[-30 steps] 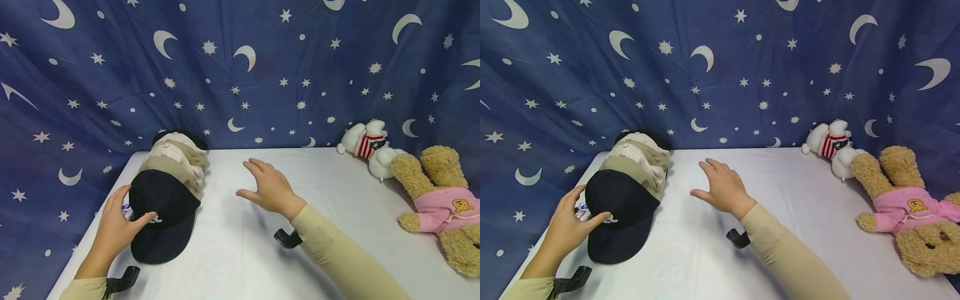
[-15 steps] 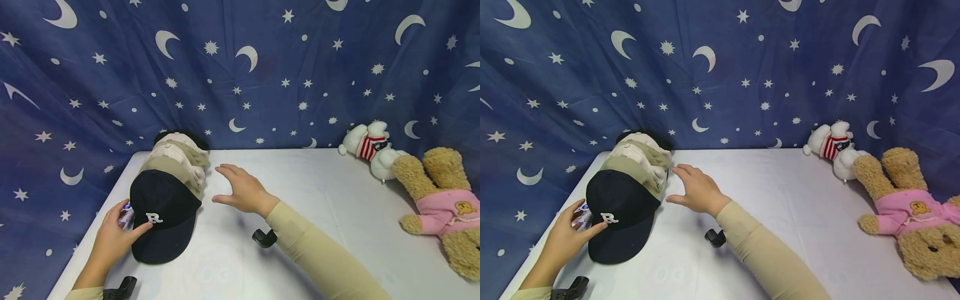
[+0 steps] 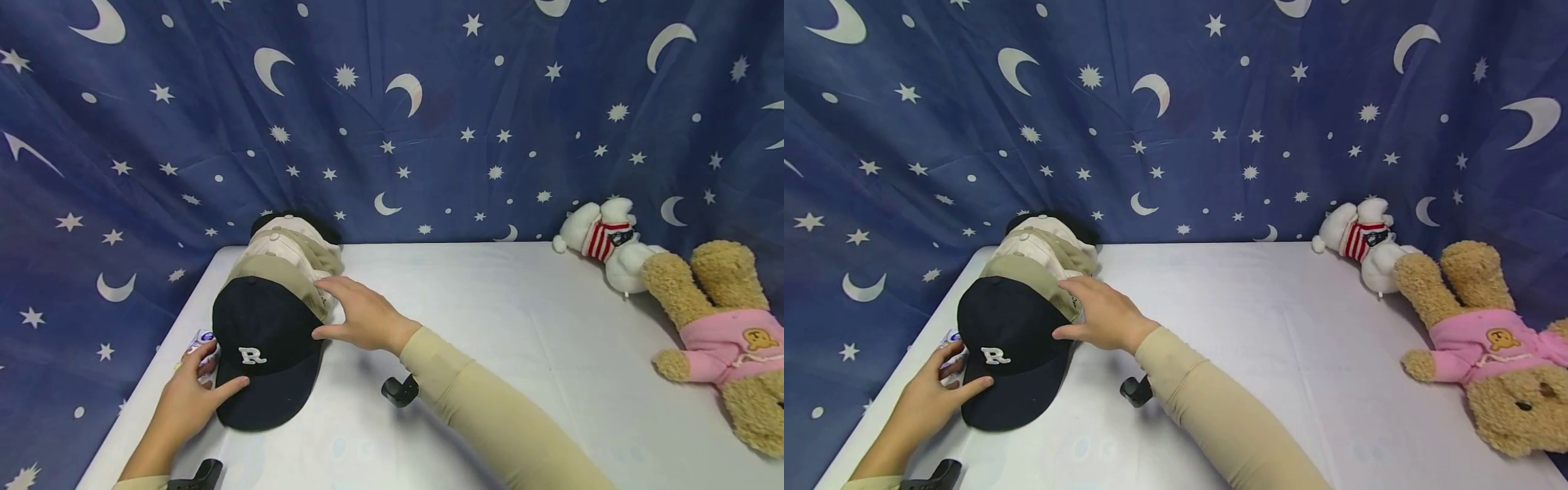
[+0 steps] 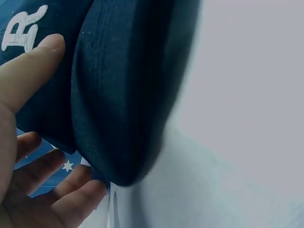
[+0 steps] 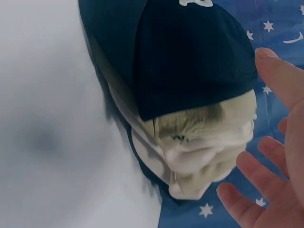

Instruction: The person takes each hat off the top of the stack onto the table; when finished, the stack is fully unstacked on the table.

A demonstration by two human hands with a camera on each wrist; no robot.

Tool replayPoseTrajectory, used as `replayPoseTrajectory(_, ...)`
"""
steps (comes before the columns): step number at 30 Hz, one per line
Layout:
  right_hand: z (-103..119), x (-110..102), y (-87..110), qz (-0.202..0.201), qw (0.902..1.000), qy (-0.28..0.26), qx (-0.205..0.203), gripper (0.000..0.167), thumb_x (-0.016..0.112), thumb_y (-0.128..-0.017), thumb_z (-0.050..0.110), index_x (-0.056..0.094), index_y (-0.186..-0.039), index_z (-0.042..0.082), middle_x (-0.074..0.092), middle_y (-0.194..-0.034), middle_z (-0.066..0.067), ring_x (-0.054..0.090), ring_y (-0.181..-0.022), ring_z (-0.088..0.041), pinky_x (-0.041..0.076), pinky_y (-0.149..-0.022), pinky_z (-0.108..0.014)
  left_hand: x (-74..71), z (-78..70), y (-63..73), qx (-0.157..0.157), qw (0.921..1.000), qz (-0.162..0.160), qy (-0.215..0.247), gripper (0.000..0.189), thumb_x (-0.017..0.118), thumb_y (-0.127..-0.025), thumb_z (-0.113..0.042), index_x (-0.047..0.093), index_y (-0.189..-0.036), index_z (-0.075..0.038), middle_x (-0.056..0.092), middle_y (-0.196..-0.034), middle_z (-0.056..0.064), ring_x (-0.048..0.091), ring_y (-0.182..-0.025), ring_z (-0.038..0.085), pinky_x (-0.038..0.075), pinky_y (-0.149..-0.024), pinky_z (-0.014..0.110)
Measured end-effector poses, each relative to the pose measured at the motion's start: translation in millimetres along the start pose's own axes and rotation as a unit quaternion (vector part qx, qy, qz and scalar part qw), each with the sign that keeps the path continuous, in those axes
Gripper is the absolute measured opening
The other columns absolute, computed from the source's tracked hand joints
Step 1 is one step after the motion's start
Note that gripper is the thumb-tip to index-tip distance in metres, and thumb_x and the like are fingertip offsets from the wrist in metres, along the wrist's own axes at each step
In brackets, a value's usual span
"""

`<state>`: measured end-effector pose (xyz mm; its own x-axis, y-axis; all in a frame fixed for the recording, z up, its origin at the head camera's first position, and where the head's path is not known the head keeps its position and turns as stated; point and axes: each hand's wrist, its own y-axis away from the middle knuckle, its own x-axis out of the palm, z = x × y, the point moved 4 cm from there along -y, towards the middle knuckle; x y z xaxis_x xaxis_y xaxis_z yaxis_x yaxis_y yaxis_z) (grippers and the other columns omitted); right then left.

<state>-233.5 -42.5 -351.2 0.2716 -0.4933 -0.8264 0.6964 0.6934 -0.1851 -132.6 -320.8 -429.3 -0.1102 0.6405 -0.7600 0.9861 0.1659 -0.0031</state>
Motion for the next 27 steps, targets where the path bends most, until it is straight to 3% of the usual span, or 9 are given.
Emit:
replayPoseTrajectory(13, 10, 20, -17.7, 0.017, 0.9996, -0.019, -0.010, 0.076, 0.077, -0.088, 0.040, 0.044, -0.150, 0.011, 0.048, -0.149, -0.004, 0.041, -0.138, -0.013, 0.031, -0.112, -0.024, 5.2, 4.2, 3.3, -0.053, 0.9976, 0.045, -0.008, 0.109, 0.081, -0.082, -0.049, 0.021, -0.154, 0.005, 0.040, -0.144, 0.038, 0.046, -0.128, 0.051, 0.039, -0.101, 0.064)
replayPoseTrajectory(27, 13, 36, -23.9, 0.030, 0.9981, -0.053, -0.009, 0.078, 0.078, -0.088, 0.036, 0.042, -0.152, 0.012, 0.045, -0.151, -0.004, 0.038, -0.139, -0.012, 0.026, -0.113, -0.021, 8.7, 3.9, 4.7, -0.059, 0.9964, 0.060, 0.008, 0.110, 0.082, -0.082, -0.046, 0.017, -0.154, 0.007, 0.035, -0.146, 0.041, 0.046, -0.126, 0.054, 0.044, -0.099, 0.059)
